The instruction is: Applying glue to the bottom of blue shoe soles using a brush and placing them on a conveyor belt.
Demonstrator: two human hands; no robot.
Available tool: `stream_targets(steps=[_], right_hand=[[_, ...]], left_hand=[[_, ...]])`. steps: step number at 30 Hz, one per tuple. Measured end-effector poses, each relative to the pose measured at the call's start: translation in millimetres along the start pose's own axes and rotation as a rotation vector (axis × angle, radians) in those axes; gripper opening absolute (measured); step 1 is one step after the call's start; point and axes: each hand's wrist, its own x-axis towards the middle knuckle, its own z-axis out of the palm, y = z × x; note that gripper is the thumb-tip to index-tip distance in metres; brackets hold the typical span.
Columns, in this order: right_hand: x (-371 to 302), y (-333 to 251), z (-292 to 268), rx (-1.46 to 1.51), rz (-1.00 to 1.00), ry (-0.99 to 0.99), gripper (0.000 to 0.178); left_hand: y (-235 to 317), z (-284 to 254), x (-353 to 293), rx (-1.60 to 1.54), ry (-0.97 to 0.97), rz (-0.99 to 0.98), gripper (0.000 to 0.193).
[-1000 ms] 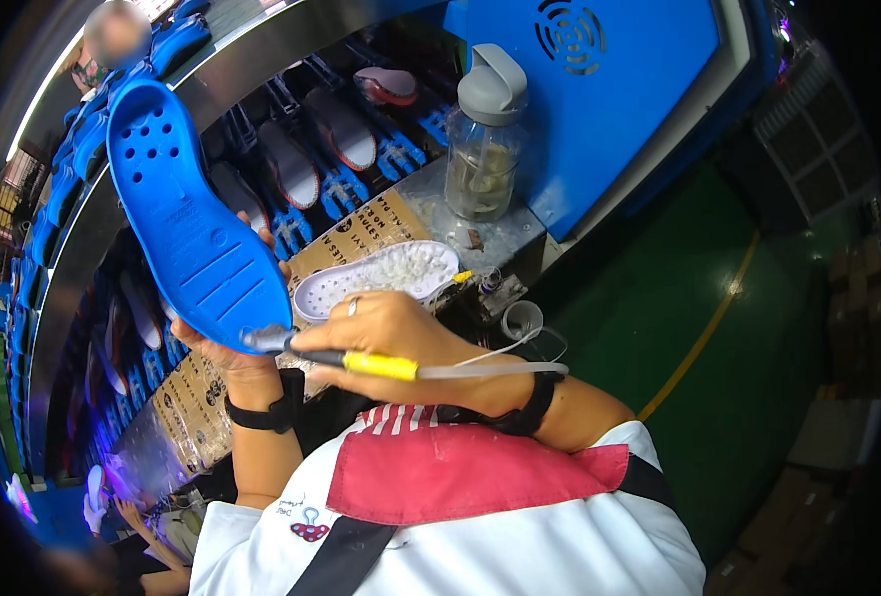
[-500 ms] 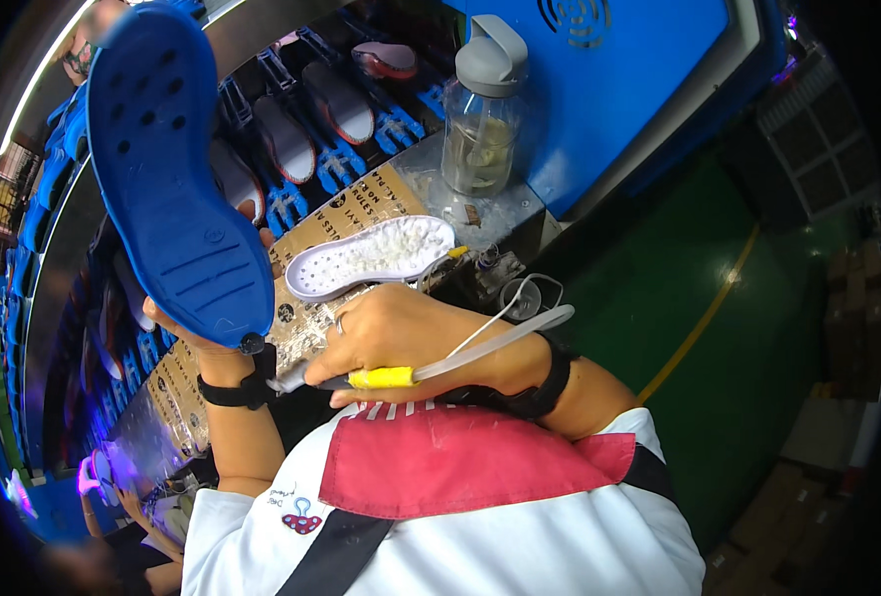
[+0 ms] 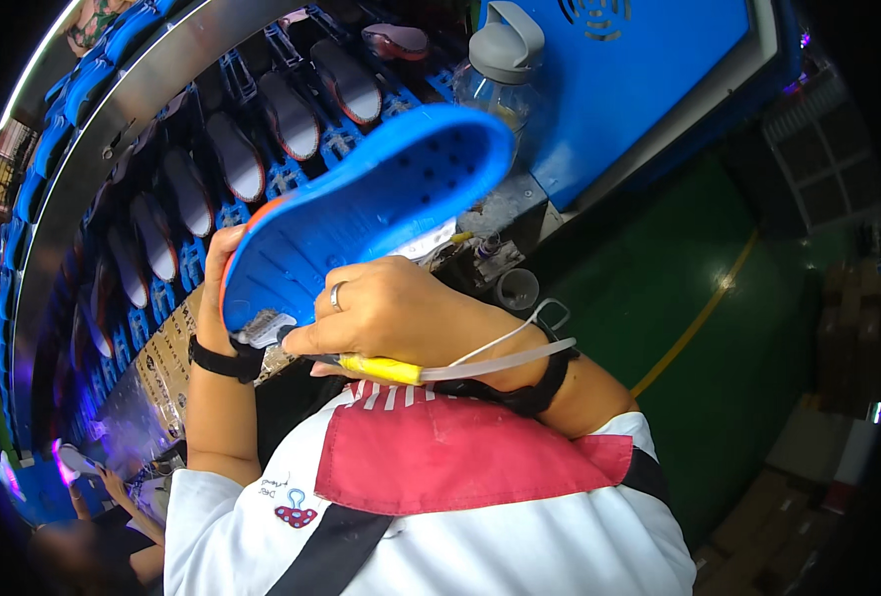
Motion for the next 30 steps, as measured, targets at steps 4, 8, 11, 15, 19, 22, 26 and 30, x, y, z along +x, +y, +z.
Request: stream_targets(steps=[4,8,11,15,19,22,26,30], right_hand=[[-3,1,1,0.057,-0.003,-0.115,0.018],[-7,2,0,0.059,0.016,-0.014,0.016],[-9,3,2,0.003,0.084,-0.114,0.017],[-14,4,3,0.02,0.005,-0.083,0.017],[-19,4,6,-0.085,0.125,-0.001,0.019],[-22,3,7,-0.087,0.09,-0.075,0.022],[-23,4,8,-0.104,0.124,0.038,0.018],[-20,8,13,-0.117,0.061,-0.014,0.025]], left_hand=[[10,-6,8,0.087,0.061,-0.173,0.039],[20,-10,12,0.26,0.164,-0.31,0.053],[22,-5,5,0.179,0.174,-0.273,0.042],[33,-1,0,0.197,0.22,-0.318,0.043],[37,-9,3,0.169,0.11,-0.346,0.045],[42,-19,4,0.333,0.232,-0.36,0.048],[44,-28,-7,0.209,0.258,-0.302,0.043],[45,-29,-13,0.218,0.15,-0.225,0.047]])
